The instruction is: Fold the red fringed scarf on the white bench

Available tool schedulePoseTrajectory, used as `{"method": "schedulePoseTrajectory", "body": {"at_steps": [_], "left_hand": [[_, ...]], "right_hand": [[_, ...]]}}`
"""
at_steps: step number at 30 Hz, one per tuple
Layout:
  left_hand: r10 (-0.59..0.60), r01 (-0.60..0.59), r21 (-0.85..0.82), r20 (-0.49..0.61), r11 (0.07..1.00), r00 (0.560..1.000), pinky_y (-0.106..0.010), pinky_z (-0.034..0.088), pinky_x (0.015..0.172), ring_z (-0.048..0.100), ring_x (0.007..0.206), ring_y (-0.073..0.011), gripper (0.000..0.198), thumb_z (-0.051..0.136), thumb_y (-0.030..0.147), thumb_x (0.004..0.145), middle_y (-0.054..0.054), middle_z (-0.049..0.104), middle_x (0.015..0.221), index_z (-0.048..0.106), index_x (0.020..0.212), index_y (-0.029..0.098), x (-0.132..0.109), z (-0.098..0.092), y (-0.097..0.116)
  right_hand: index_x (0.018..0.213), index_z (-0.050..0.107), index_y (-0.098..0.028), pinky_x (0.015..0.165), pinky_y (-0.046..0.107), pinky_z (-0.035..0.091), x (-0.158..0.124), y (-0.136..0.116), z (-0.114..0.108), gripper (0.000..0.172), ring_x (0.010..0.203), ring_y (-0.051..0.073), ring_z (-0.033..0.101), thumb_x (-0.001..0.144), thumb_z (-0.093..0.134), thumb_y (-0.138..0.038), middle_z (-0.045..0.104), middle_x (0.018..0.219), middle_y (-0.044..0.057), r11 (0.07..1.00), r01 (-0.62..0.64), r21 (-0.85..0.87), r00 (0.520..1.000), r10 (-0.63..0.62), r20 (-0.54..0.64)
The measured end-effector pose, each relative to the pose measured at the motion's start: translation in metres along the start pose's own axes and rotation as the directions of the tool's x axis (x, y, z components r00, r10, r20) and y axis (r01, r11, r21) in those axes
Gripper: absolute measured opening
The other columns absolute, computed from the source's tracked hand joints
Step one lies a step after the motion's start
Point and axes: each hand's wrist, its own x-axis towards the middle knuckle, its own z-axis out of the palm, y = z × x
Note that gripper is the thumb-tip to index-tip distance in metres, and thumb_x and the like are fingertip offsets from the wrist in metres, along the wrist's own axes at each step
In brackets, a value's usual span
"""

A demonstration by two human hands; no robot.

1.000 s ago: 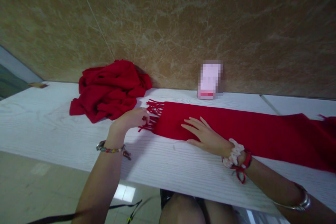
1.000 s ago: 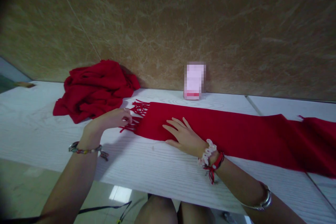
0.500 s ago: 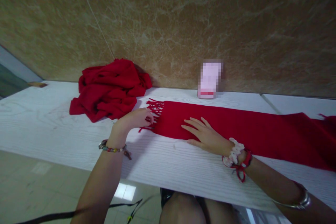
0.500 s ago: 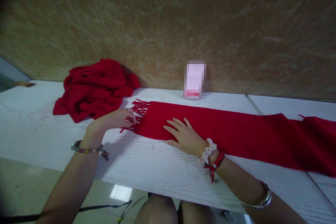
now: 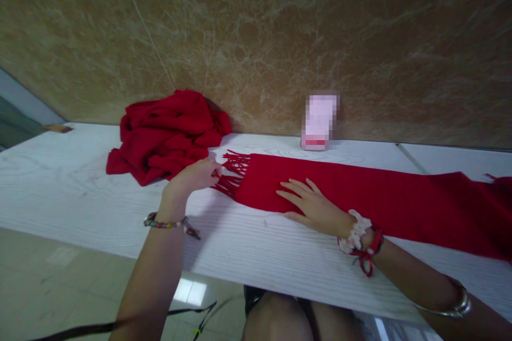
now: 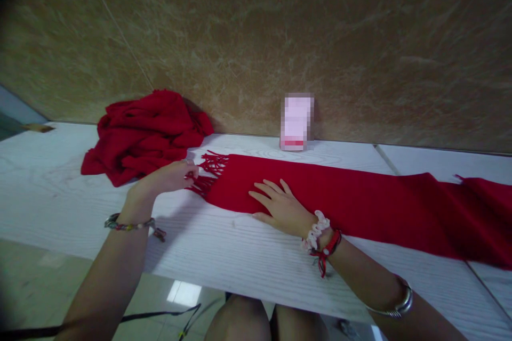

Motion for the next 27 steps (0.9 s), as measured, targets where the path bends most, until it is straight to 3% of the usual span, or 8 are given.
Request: {"method": "schedulePoseTrajectory", "body": {"at_steps": [7,10,12,14,18,23,25,27], "left_hand": [[-0.336,0.343,0.032,-0.125,0.939,0.933,-0.026,0.040,0.067,0.056,0.070,-0.0191,0.019,0.044,0.010,0.068,-0.006,0.061,0.070,0.062,0.069,0.015,-0.013,-0.010,-0.037],[-0.075,0.067,-0.053,-0.161,0.996,0.984,-0.022,0.041,0.069,0.055,0.074,-0.0164,0.017,0.047,0.014,0.070,-0.005,0.062,0.078,0.062,0.078,0.015,-0.008,-0.011,-0.016],[0.173,-0.175,-0.139,-0.029,0.975,0.985,-0.019,0.042,0.069,0.055,0.076,-0.0138,0.016,0.051,0.014,0.069,-0.003,0.063,0.082,0.063,0.078,0.016,-0.001,-0.009,0.004],[0.233,-0.216,-0.160,0.096,0.963,0.968,-0.017,0.042,0.067,0.055,0.073,-0.0124,0.018,0.051,0.010,0.066,-0.001,0.064,0.082,0.063,0.077,0.017,0.004,-0.004,0.017],[0.017,-0.013,-0.030,0.136,0.999,0.990,-0.022,0.043,0.061,0.056,0.066,-0.0154,0.020,0.047,0.006,0.065,-0.005,0.064,0.074,0.064,0.072,0.015,0.001,0.000,0.003],[-0.296,0.296,0.102,-0.009,0.950,0.955,-0.029,0.045,0.061,0.059,0.069,-0.0215,0.022,0.043,0.008,0.068,-0.009,0.064,0.072,0.064,0.073,0.013,-0.009,-0.007,-0.025],[-0.183,0.195,0.079,-0.136,0.978,0.974,-0.029,0.045,0.072,0.058,0.082,-0.0209,0.026,0.042,0.010,0.071,-0.009,0.063,0.085,0.063,0.087,0.014,-0.005,-0.007,-0.014],[0.081,-0.071,0.053,-0.236,0.996,0.968,-0.028,0.042,0.083,0.054,0.094,-0.0187,0.026,0.043,0.013,0.074,-0.007,0.060,0.097,0.061,0.093,0.016,0.004,-0.003,0.004]], "right_hand": [[0.129,0.041,-0.023,0.100,0.055,0.022,0.000,-0.001,0.000,0.048,0.126,0.026,0.029,0.087,0.035,-0.046,0.041,0.134,0.010,1.000,-0.005,-0.003,1.000,0.005,-0.013],[0.128,0.041,-0.022,0.100,0.054,0.022,0.000,-0.001,-0.001,0.048,0.126,0.027,0.029,0.086,0.037,-0.045,0.040,0.134,0.010,1.000,-0.010,-0.010,1.000,0.010,0.002],[0.128,0.041,-0.021,0.100,0.054,0.022,0.001,-0.001,-0.002,0.048,0.126,0.027,0.029,0.086,0.037,-0.045,0.040,0.135,0.010,1.000,-0.012,-0.012,1.000,0.012,0.007],[0.128,0.041,-0.021,0.100,0.054,0.022,0.001,-0.002,-0.002,0.048,0.126,0.027,0.029,0.086,0.038,-0.045,0.040,0.135,0.010,1.000,-0.012,-0.009,1.000,0.012,0.006],[0.128,0.042,-0.021,0.100,0.054,0.022,0.001,-0.003,-0.003,0.048,0.126,0.027,0.029,0.086,0.038,-0.045,0.040,0.134,0.010,1.000,-0.017,0.003,1.000,0.017,0.007],[0.129,0.041,-0.021,0.100,0.054,0.022,0.000,-0.002,-0.003,0.048,0.126,0.026,0.028,0.087,0.036,-0.045,0.040,0.135,0.010,1.000,-0.014,-0.004,1.000,0.014,0.014],[0.128,0.041,-0.022,0.100,0.053,0.023,0.000,-0.002,-0.003,0.048,0.126,0.026,0.028,0.087,0.035,-0.046,0.040,0.135,0.010,1.000,-0.014,-0.009,1.000,0.014,0.006],[0.128,0.041,-0.023,0.100,0.054,0.023,0.000,-0.002,-0.002,0.048,0.126,0.026,0.029,0.087,0.035,-0.046,0.040,0.135,0.009,1.000,-0.012,-0.010,1.000,0.012,0.001]]}}
